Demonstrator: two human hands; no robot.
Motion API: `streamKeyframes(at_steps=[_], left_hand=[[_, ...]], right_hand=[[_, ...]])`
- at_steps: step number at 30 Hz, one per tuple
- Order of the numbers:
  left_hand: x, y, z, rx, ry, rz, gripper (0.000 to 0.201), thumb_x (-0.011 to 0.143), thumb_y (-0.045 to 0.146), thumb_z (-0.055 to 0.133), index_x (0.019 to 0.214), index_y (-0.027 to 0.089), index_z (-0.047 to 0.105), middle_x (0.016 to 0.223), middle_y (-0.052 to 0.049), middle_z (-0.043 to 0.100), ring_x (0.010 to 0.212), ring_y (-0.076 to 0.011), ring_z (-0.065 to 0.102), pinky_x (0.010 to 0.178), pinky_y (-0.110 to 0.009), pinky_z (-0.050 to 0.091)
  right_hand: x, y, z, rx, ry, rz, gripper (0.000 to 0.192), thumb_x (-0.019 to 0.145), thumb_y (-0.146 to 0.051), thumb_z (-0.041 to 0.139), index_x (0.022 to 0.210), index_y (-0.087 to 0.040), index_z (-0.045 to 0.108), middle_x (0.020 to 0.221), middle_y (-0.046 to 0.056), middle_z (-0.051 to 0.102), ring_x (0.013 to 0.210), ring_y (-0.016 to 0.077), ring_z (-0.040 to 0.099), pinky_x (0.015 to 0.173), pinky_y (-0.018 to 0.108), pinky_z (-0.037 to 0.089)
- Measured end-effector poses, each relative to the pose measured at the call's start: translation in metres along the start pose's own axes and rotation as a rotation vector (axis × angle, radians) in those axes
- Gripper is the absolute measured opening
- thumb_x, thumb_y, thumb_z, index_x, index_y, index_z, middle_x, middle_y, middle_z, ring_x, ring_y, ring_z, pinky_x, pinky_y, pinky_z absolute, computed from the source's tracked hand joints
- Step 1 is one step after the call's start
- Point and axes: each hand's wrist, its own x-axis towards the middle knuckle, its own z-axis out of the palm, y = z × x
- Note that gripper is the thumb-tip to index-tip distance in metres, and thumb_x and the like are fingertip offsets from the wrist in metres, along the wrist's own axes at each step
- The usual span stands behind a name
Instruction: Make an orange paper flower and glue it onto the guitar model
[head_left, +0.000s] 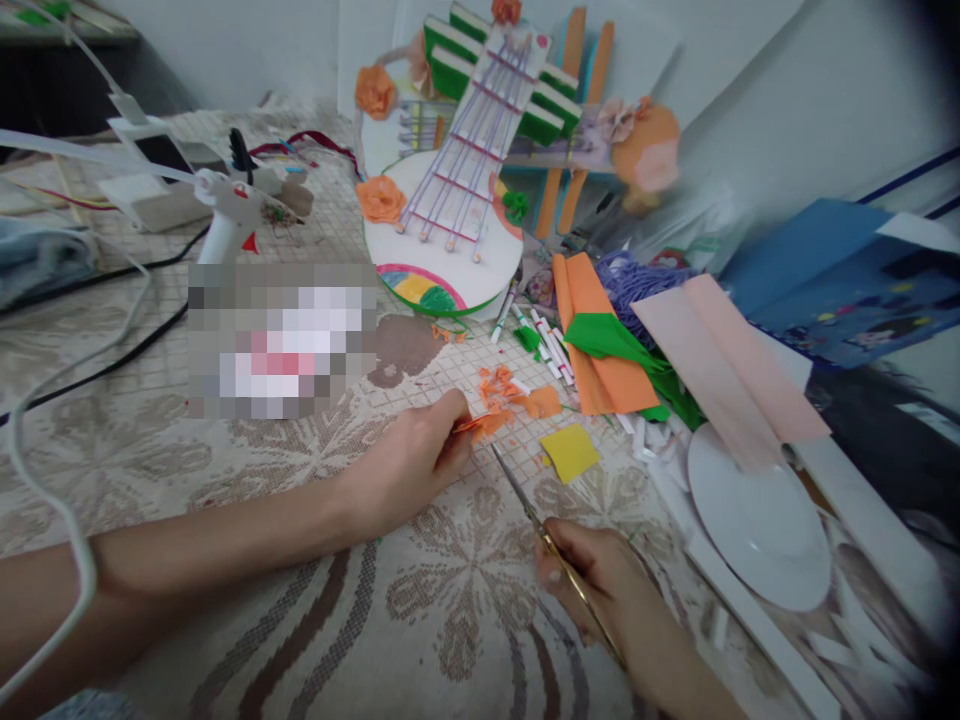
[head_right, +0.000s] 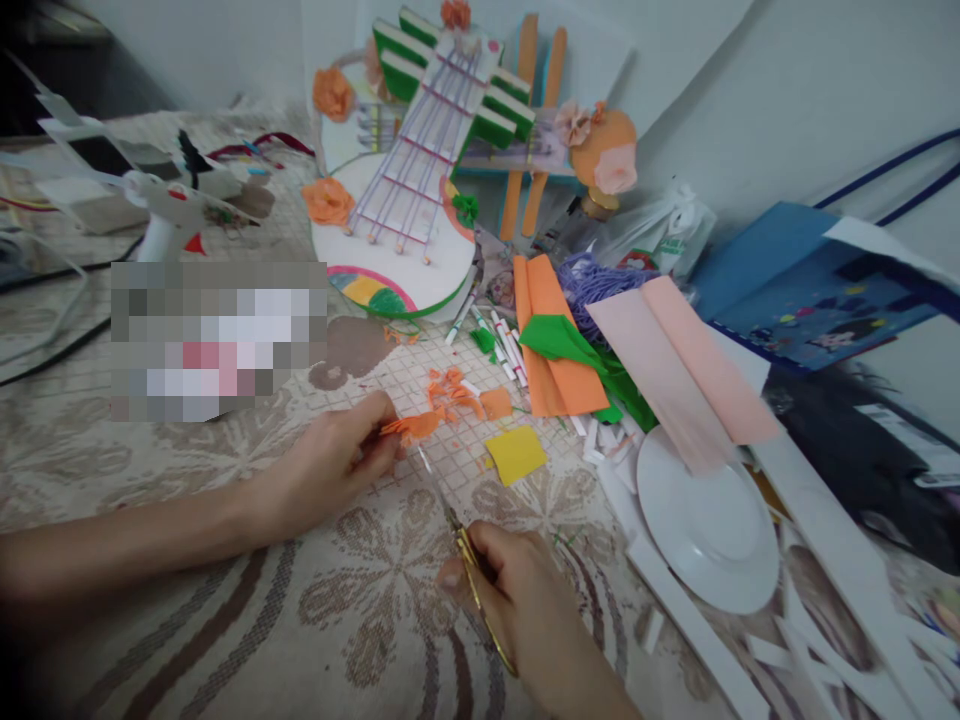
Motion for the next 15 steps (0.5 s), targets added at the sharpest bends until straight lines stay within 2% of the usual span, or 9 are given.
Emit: streamKeyframes(at_steps=[7, 15], left_hand=[[0.0002, 0.0004, -0.0014, -0.003, -0.010, -0.006, 0.006, 0.085, 0.022, 0.037, 0.080, 0.020, 0.040, 0.065, 0.002, 0.057, 0.057, -0.0124, 0.054, 0.052, -0.023, 0.037], [0.0003, 0.0017, -0.0027, -0.004, -0.015, 0.001, 0.007, 0.086, 0.022, 0.036, 0.080, 0.020, 0.040, 0.064, 0.002, 0.058, 0.056, -0.0122, 0.054, 0.052, -0.023, 0.037]], right_hand=[[-0.0009, -0.0008, -0.0022, -0.008, 0.007, -0.009, 0.037, 0.080, -0.047, 0.045, 0.056, -0.021, 0.037, 0.048, -0.006, 0.031, 0.044, 0.0097, 0.029, 0.040, 0.020, 0.021], [0.0021, -0.0015, -0.0011, -0.006, -0.004, -0.006, 0.034, 0.079, -0.045, 0.047, 0.056, -0.020, 0.040, 0.046, -0.005, 0.036, 0.044, 0.0104, 0.032, 0.041, 0.021, 0.022]])
